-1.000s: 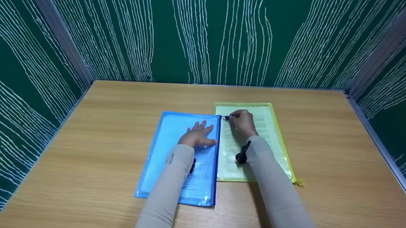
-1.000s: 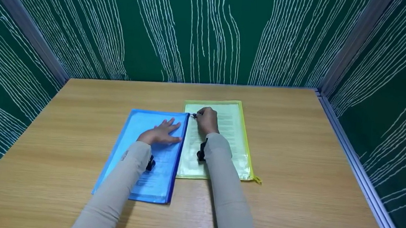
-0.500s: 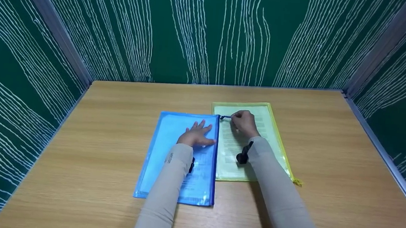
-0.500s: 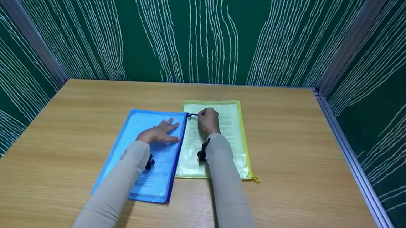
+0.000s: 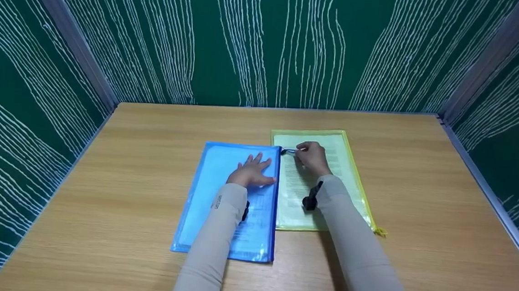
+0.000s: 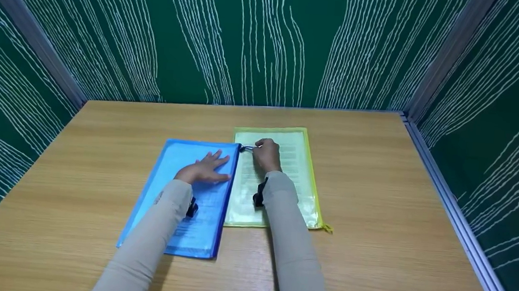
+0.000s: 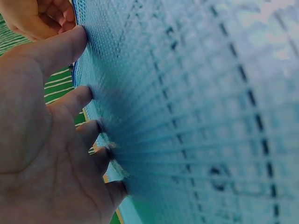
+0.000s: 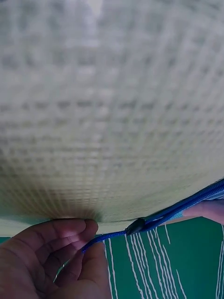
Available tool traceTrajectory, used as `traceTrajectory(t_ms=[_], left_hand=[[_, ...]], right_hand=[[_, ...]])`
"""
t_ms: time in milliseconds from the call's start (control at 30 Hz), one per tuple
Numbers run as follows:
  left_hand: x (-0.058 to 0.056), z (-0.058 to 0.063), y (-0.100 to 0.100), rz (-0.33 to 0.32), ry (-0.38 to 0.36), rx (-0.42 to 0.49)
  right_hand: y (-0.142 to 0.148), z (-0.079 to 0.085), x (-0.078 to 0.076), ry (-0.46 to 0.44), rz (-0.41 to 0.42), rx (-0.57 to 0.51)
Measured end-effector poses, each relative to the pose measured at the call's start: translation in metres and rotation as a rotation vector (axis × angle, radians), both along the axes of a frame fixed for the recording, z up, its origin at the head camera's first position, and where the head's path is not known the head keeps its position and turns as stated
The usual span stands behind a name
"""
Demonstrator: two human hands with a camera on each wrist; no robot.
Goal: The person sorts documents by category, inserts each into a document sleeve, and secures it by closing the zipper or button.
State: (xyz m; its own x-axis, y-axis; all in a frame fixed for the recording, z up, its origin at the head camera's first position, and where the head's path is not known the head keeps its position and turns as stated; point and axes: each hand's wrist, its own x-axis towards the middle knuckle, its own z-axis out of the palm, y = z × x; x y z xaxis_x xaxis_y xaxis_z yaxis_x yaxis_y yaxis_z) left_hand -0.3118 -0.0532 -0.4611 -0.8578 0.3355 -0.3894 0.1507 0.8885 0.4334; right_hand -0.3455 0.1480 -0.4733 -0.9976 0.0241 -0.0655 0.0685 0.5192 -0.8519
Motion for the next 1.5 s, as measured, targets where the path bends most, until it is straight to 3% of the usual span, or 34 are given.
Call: traceTrajectory(t_ms=[267, 500, 633, 867, 1200, 1500], left_hand=[[0.0, -0.001, 0.0, 0.004, 0.013, -0.002], [0.0, -0.002, 0.0, 0.015, 0.014, -0.002], [0.001, -0.001, 0.0, 0.014, 0.02, -0.002], [0.001, -0.002, 0.0, 0.011, 0.011, 0.015], [0.001, 0.001, 0.0, 0.011, 0.014, 0.012], [0.0, -0.002, -0.001, 0.016, 0.013, 0.0]], right_hand=[[-0.011, -0.005, -0.004, 0.046, 0.017, -0.039], [-0.019, -0.006, -0.006, 0.142, 0.044, 0.091], [-0.023, -0.004, -0.009, 0.119, 0.052, 0.179], [-0.029, -0.003, -0.012, 0.033, 0.023, 0.198], [-0.027, -0.003, -0.015, 0.091, 0.051, 0.223], [-0.022, 0.0, -0.006, 0.083, 0.074, 0.201]])
